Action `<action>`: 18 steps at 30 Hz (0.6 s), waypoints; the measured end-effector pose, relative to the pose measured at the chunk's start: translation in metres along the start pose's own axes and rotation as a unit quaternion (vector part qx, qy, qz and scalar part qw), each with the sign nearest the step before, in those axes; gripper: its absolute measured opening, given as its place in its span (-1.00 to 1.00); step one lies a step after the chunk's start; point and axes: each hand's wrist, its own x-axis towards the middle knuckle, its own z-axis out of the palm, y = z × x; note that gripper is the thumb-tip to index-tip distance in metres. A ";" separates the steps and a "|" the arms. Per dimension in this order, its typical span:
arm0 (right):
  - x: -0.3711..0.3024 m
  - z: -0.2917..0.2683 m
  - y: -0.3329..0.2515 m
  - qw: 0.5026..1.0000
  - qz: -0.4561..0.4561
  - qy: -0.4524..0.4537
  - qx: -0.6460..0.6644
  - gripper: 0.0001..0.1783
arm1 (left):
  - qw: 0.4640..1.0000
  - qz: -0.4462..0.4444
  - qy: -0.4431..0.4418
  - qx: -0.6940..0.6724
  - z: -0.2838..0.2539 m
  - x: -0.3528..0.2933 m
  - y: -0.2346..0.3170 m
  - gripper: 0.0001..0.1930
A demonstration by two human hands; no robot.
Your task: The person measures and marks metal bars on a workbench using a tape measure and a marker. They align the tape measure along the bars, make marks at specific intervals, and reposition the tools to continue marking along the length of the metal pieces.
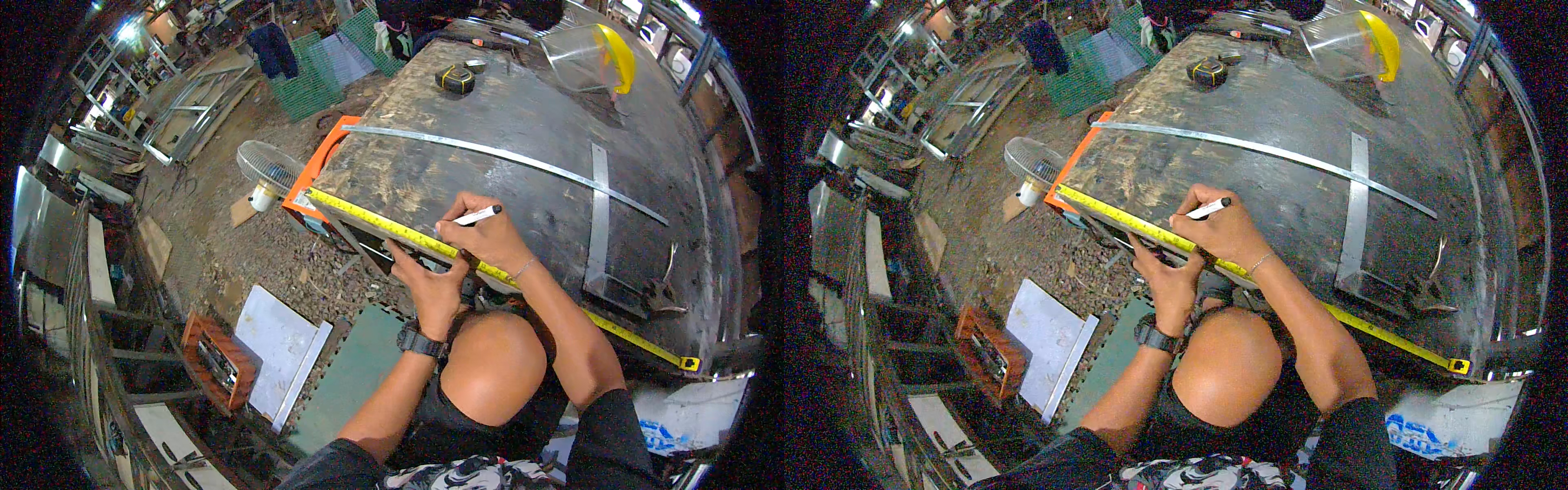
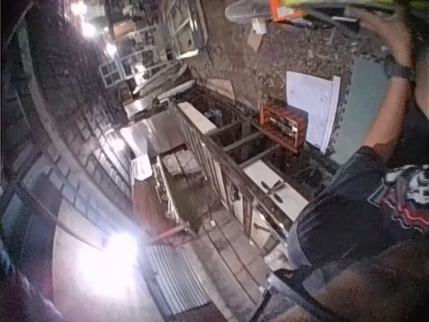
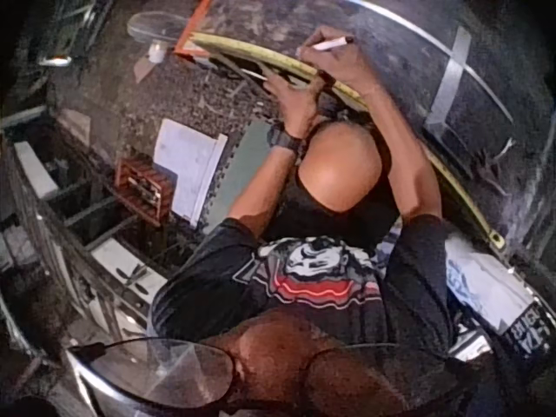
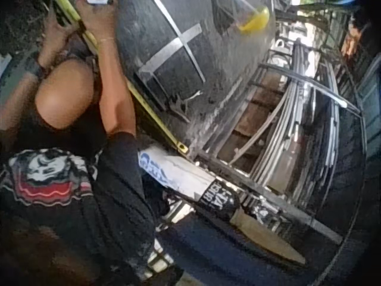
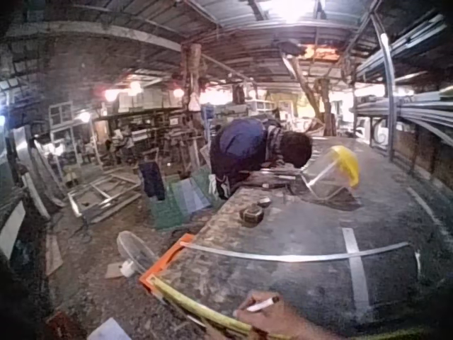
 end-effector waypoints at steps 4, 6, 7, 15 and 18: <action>-0.010 -0.007 0.000 1.000 0.009 0.008 -0.003 -0.78 | 0.999 -0.022 -0.007 -0.028 0.001 0.000 -0.003 0.32; -0.015 -0.009 0.001 0.999 -0.022 0.009 -0.036 -0.78 | 1.000 -0.018 -0.002 -0.017 0.001 0.000 -0.002 0.32; -0.017 -0.009 0.001 0.998 -0.027 0.010 -0.060 -0.78 | 1.000 -0.019 -0.006 -0.019 0.001 0.000 -0.002 0.32; -0.026 -0.022 0.009 0.999 -0.003 0.046 -0.020 -0.76 | 0.999 -0.033 -0.004 0.000 -0.001 0.000 0.003 0.31; -0.029 -0.025 0.014 0.998 -0.013 0.048 -0.032 -0.74 | 1.000 -0.030 -0.001 0.003 0.002 0.001 0.005 0.30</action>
